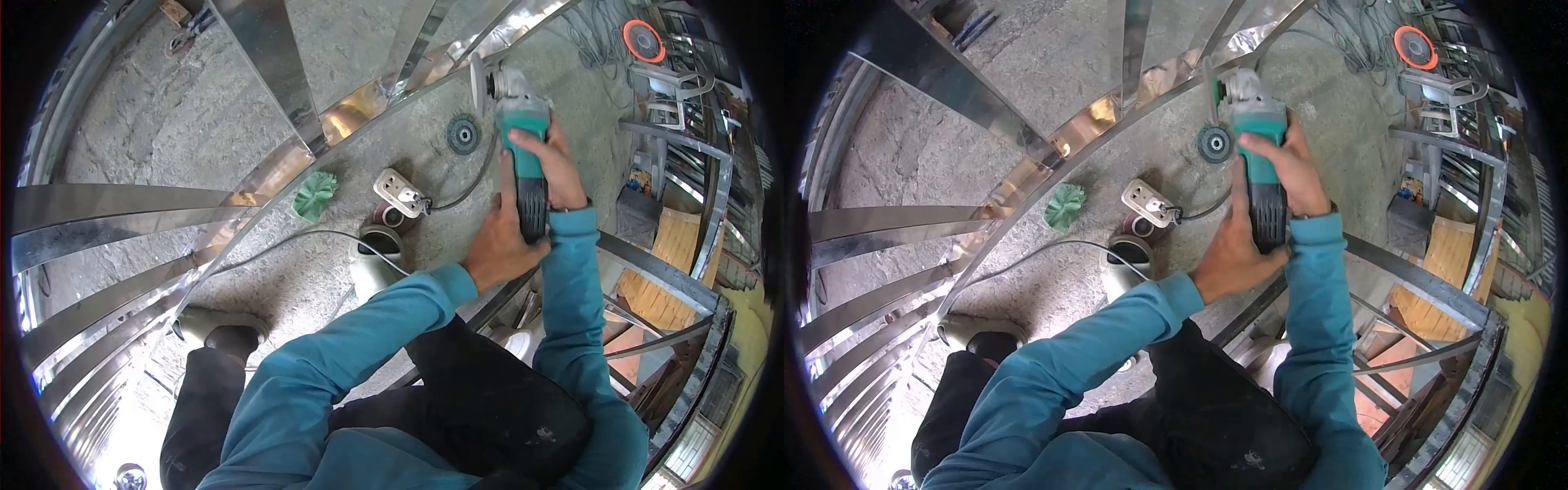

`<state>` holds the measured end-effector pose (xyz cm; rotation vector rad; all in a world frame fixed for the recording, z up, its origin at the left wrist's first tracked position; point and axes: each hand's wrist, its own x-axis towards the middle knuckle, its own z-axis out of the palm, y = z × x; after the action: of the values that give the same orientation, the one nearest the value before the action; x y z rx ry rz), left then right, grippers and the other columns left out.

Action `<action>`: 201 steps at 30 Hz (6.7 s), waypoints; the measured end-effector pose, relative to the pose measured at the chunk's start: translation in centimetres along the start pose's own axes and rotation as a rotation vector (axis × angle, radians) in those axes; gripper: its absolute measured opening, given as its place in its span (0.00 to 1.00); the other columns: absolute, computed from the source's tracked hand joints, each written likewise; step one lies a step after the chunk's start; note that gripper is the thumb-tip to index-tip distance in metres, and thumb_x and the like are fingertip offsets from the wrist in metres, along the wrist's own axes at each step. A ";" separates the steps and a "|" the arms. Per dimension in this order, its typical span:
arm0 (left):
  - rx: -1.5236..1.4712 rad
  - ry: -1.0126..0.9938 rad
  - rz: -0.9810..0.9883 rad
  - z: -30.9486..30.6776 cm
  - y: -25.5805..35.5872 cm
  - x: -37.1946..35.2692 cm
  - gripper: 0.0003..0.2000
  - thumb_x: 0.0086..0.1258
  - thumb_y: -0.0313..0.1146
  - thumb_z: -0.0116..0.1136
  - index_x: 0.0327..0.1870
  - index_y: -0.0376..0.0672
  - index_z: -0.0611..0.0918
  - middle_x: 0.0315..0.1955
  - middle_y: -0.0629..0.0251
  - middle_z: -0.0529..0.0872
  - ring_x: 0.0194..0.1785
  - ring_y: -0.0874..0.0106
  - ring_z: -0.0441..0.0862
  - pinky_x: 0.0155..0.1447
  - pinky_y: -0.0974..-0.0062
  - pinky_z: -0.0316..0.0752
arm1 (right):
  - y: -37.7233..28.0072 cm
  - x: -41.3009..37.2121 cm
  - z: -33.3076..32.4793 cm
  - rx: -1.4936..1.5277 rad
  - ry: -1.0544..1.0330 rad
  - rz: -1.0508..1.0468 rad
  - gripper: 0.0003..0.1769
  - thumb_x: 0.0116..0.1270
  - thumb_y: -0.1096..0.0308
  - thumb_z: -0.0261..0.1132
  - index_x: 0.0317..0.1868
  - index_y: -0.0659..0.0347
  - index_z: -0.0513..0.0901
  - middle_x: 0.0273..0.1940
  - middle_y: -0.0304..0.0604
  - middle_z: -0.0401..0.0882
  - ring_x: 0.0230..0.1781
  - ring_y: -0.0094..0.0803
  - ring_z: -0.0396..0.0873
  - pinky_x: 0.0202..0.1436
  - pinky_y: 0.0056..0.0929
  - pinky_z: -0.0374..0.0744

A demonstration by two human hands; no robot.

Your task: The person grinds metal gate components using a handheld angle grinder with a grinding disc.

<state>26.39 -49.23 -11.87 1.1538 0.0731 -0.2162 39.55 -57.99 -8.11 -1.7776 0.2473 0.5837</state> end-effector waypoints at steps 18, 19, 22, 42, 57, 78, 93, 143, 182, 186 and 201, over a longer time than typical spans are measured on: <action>-0.631 -0.102 0.032 -0.5 0.5 3.8 0.73 0.62 0.26 0.74 0.65 0.54 0.03 0.77 0.45 0.56 0.74 0.60 0.68 0.72 0.63 0.74 | -5.7 3.4 4.7 -1.166 -0.065 -0.397 0.54 0.56 0.56 0.76 0.76 0.62 0.55 0.55 0.74 0.80 0.57 0.66 0.80 0.61 0.48 0.78; -0.633 -0.100 0.033 -0.4 0.5 3.5 0.73 0.62 0.26 0.74 0.65 0.54 0.03 0.77 0.45 0.56 0.74 0.60 0.68 0.72 0.63 0.74 | -5.5 3.2 4.2 -1.168 -0.069 -0.390 0.54 0.56 0.56 0.76 0.76 0.62 0.55 0.55 0.74 0.80 0.57 0.66 0.80 0.61 0.49 0.78; -0.635 -0.199 0.000 0.2 0.4 2.7 0.73 0.62 0.30 0.75 0.66 0.50 0.04 0.76 0.43 0.58 0.74 0.58 0.68 0.73 0.66 0.71 | -5.4 1.5 2.6 -1.193 -0.006 -0.322 0.54 0.58 0.57 0.76 0.76 0.65 0.54 0.55 0.73 0.80 0.58 0.65 0.80 0.62 0.48 0.77; -0.533 -0.069 0.155 -0.3 -0.2 3.0 0.75 0.57 0.29 0.78 0.69 0.46 0.07 0.77 0.43 0.54 0.77 0.57 0.62 0.77 0.60 0.64 | -4.7 2.3 4.2 -1.139 -0.013 -0.421 0.53 0.59 0.56 0.75 0.77 0.63 0.55 0.55 0.73 0.80 0.58 0.66 0.80 0.60 0.50 0.79; -0.144 -0.131 0.018 -1.0 0.5 -1.4 0.72 0.55 0.34 0.78 0.75 0.39 0.16 0.65 0.29 0.71 0.65 0.40 0.76 0.70 0.58 0.72 | -0.1 -1.7 1.1 -0.446 0.010 -0.283 0.40 0.65 0.67 0.75 0.72 0.65 0.64 0.58 0.51 0.78 0.52 0.40 0.83 0.54 0.37 0.82; 0.400 0.032 -0.138 -3.6 4.5 -4.7 0.63 0.59 0.45 0.75 0.82 0.41 0.34 0.50 0.25 0.74 0.44 0.31 0.83 0.50 0.46 0.82 | 2.4 -0.8 4.1 0.265 -0.333 0.314 0.25 0.71 0.52 0.65 0.56 0.64 0.77 0.41 0.48 0.83 0.35 0.37 0.84 0.37 0.30 0.83; 0.874 -0.299 0.385 -5.6 0.0 -7.0 0.53 0.59 0.57 0.71 0.81 0.43 0.57 0.39 0.47 0.83 0.33 0.53 0.86 0.40 0.60 0.82 | 7.5 -6.6 -1.2 0.348 -0.058 0.304 0.26 0.75 0.51 0.61 0.56 0.68 0.77 0.44 0.48 0.82 0.41 0.37 0.84 0.46 0.35 0.85; 1.010 0.036 -0.195 -11.6 -2.0 -0.1 0.41 0.68 0.52 0.67 0.71 0.29 0.66 0.56 0.27 0.79 0.55 0.39 0.83 0.57 0.48 0.79 | 12.2 3.4 9.5 0.481 0.477 -0.179 0.39 0.52 0.67 0.80 0.60 0.69 0.69 0.51 0.47 0.77 0.50 0.34 0.77 0.54 0.34 0.78; 0.760 -0.249 -0.251 -5.2 -1.7 -6.1 0.38 0.61 0.37 0.72 0.68 0.26 0.65 0.53 0.36 0.81 0.51 0.44 0.85 0.55 0.55 0.80 | 13.7 -9.3 6.2 0.549 0.389 -0.035 0.25 0.63 0.65 0.75 0.55 0.67 0.75 0.42 0.43 0.82 0.36 0.31 0.84 0.42 0.29 0.82; 0.930 -0.288 -0.259 -4.8 -2.2 -6.2 0.46 0.59 0.40 0.72 0.73 0.27 0.58 0.58 0.29 0.75 0.57 0.34 0.79 0.59 0.50 0.78 | 15.7 -8.9 4.3 0.584 0.340 0.079 0.21 0.54 0.71 0.77 0.47 0.65 0.79 0.37 0.40 0.81 0.33 0.29 0.81 0.40 0.31 0.80; 1.197 -0.143 -0.177 -15.4 14.2 -17.7 0.29 0.65 0.41 0.73 0.66 0.44 0.79 0.62 0.44 0.79 0.62 0.46 0.81 0.62 0.56 0.79 | 29.9 -2.0 -5.2 0.177 0.702 0.203 0.24 0.53 0.73 0.75 0.51 0.67 0.79 0.44 0.47 0.82 0.39 0.40 0.80 0.43 0.46 0.78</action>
<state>12.87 -27.38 -2.36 2.3202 -0.1022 -0.5355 25.54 -71.80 -31.27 -1.7368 0.9402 0.0484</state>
